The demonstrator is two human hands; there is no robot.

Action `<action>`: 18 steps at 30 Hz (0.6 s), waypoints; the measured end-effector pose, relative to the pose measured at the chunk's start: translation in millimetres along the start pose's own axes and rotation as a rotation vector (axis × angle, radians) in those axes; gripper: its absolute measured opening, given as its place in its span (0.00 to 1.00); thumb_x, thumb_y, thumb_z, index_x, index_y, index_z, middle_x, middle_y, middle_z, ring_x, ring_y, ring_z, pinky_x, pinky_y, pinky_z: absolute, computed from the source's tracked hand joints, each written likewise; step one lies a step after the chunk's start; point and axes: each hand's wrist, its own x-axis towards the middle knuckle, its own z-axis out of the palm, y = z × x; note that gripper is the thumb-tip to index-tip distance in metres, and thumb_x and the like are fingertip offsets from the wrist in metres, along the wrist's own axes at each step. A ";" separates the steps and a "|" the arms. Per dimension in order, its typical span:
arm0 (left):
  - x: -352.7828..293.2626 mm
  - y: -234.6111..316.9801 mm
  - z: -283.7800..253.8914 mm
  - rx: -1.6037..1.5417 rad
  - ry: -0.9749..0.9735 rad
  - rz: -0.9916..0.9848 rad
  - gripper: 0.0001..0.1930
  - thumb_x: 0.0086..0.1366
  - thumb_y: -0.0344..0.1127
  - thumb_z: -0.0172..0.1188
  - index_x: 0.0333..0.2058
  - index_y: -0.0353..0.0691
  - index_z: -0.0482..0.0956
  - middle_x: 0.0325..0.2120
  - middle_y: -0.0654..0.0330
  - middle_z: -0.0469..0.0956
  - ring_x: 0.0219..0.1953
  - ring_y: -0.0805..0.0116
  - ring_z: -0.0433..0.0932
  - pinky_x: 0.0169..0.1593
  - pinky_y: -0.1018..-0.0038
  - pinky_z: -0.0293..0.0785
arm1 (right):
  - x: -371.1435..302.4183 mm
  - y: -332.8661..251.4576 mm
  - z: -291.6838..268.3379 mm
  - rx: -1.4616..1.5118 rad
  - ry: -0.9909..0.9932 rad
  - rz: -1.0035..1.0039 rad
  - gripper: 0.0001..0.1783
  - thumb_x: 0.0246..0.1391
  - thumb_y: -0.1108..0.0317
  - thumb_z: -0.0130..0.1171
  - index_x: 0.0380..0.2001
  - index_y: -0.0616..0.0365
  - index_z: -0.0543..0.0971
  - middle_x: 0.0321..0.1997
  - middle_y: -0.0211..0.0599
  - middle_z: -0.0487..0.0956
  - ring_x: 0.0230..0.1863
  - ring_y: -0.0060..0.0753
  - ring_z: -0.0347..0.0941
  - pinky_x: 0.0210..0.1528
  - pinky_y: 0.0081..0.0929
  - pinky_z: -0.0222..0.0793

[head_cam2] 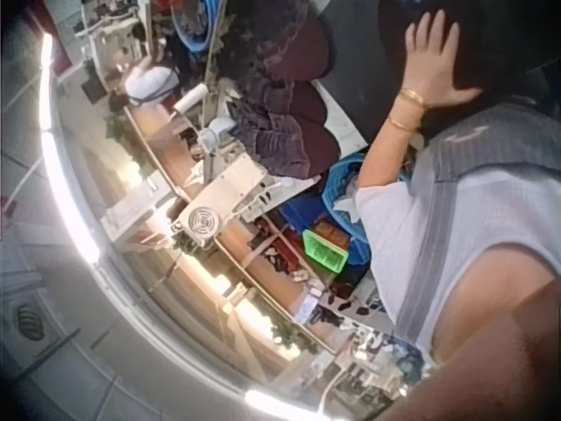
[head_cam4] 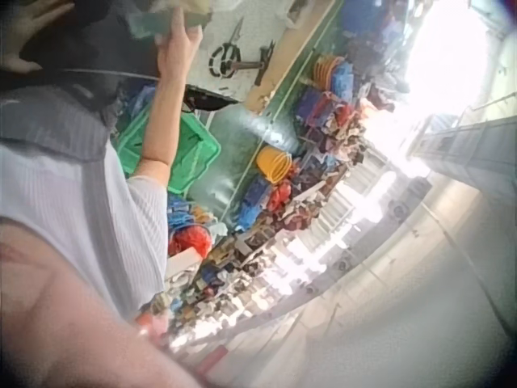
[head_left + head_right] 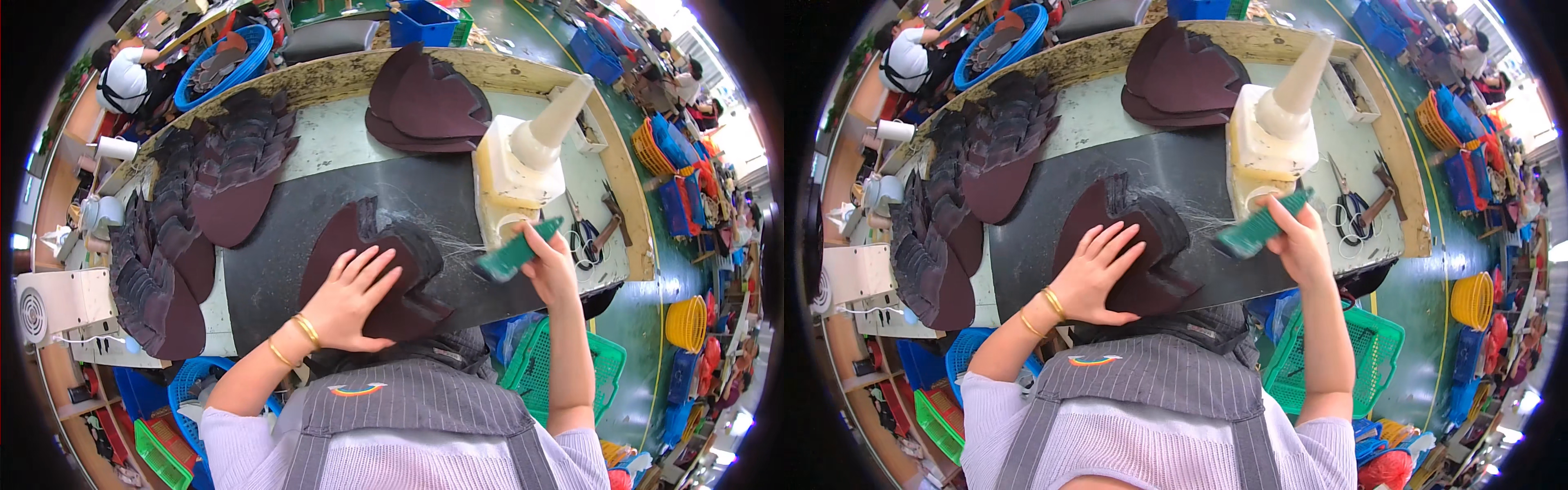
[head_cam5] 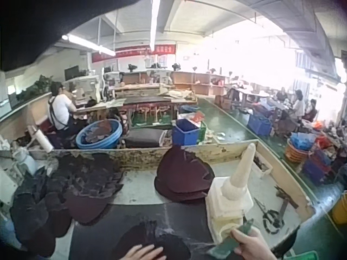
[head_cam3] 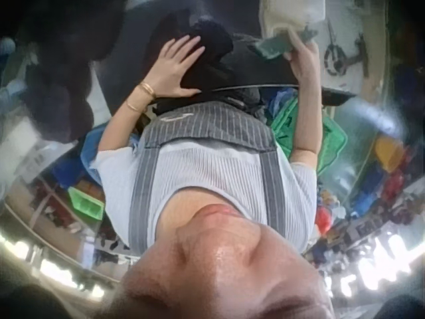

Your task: The person applies adhesive to leather shoe pieces using a brush applicator, stacks them aside, retrieves additional pieces from a basket, arranges them on the workbench, and applies adhesive to the edges of the new pieces.

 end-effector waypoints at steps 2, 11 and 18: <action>7.9 10.1 3.4 0.053 0.081 -0.001 0.46 0.41 0.58 0.64 0.56 0.35 0.64 0.60 0.46 0.57 0.60 0.47 0.55 0.61 0.53 0.48 | 10.3 -6.5 44.8 -0.050 -0.146 -0.072 0.09 0.58 0.65 0.56 0.37 0.60 0.76 0.32 0.32 0.76 0.25 0.17 0.70 0.20 0.14 0.66; 2.0 11.0 11.4 -0.041 0.039 -0.056 0.44 0.39 0.60 0.66 0.55 0.42 0.67 0.61 0.46 0.55 0.62 0.46 0.51 0.60 0.47 0.43 | 49.5 2.5 124.9 -0.656 -0.255 -0.137 0.09 0.53 0.68 0.60 0.24 0.62 0.76 0.20 0.24 0.73 0.19 0.12 0.68 0.17 0.13 0.64; 3.0 8.1 15.9 -0.039 0.068 -0.063 0.45 0.38 0.59 0.67 0.55 0.44 0.66 0.59 0.47 0.57 0.62 0.46 0.52 0.60 0.46 0.44 | 70.1 6.1 135.7 -0.759 -0.251 -0.251 0.09 0.53 0.69 0.60 0.24 0.62 0.75 0.19 0.23 0.72 0.18 0.12 0.67 0.16 0.14 0.64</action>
